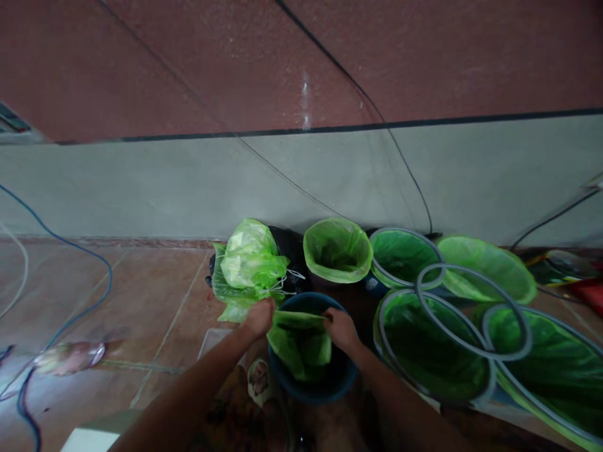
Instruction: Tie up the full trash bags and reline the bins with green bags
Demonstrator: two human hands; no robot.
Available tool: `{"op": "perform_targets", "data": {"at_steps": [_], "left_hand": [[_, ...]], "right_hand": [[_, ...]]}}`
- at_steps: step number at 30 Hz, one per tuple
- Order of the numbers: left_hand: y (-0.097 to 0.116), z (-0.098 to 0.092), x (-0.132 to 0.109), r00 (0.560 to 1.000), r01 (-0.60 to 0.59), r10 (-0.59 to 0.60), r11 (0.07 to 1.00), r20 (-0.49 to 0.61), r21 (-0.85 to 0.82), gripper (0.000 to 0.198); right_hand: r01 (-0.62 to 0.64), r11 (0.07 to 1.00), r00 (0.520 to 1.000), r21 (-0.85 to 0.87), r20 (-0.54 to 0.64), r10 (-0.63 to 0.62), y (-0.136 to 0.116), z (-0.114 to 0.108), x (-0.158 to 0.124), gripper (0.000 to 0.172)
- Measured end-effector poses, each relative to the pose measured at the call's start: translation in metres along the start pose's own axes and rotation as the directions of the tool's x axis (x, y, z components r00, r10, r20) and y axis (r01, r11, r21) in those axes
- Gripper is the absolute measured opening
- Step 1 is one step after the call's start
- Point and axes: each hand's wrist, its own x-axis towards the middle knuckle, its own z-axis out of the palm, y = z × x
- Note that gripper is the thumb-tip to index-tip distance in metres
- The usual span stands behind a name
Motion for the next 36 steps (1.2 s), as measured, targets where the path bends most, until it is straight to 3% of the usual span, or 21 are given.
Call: {"op": "perform_targets", "data": {"at_steps": [3, 6, 9, 14, 18, 20, 23, 26, 29, 32, 36], "left_hand": [[-0.015, 0.01, 0.006, 1.0, 0.028, -0.028, 0.999, -0.003, 0.02, 0.028], [-0.021, 0.016, 0.013, 0.999, 0.042, -0.042, 0.999, -0.007, 0.024, 0.031], [-0.017, 0.019, 0.018, 0.998, 0.057, -0.057, 0.998, -0.01, 0.025, 0.031], [-0.004, 0.023, 0.02, 0.995, 0.097, -0.096, 0.995, -0.021, 0.025, 0.036], [0.012, 0.017, 0.019, 0.988, 0.111, -0.106, 0.993, -0.112, 0.041, 0.038], [0.025, 0.011, 0.022, 0.978, 0.041, -0.038, 0.999, -0.207, 0.009, 0.043], [0.047, 0.007, 0.031, 0.942, -0.196, 0.153, 0.973, -0.299, -0.119, 0.044], [0.064, 0.008, 0.041, 0.935, -0.33, 0.291, 0.921, -0.202, -0.204, 0.037], [0.068, 0.01, 0.046, 0.955, -0.295, 0.283, 0.936, -0.087, -0.191, 0.028], [0.063, 0.009, 0.049, 0.968, -0.246, 0.232, 0.951, -0.09, -0.188, 0.032], [0.052, 0.014, 0.051, 0.973, -0.226, 0.212, 0.951, -0.089, -0.211, 0.032]], "right_hand": [[-0.034, 0.995, 0.996, 0.097, -0.078, 0.042, 0.01, -0.015, -0.001, 0.024], [0.009, 0.999, 0.99, -0.049, -0.139, -0.015, 0.02, -0.031, -0.001, 0.022], [0.059, 0.985, 0.979, -0.164, -0.182, -0.089, 0.031, -0.042, 0.0, 0.017], [0.073, 0.979, 0.964, -0.192, -0.237, -0.119, 0.037, -0.043, 0.007, 0.018], [0.095, 0.995, 0.938, -0.041, -0.332, -0.104, 0.028, -0.033, 0.015, 0.02], [0.121, 0.986, 0.93, 0.112, -0.359, -0.074, 0.021, -0.028, 0.018, 0.018], [0.187, 0.936, 0.949, 0.298, -0.299, -0.094, 0.012, -0.023, 0.02, 0.015], [0.226, 0.891, 0.96, 0.394, -0.247, -0.134, 0.006, -0.022, 0.022, 0.015], [0.224, 0.881, 0.961, 0.417, -0.247, -0.127, 0.003, -0.025, 0.022, 0.018], [0.198, 0.895, 0.972, 0.4, -0.197, -0.126, 0.003, -0.027, 0.018, 0.022], [0.07, 0.988, 0.996, 0.135, -0.067, -0.061, 0.009, -0.028, 0.005, 0.024]]}}
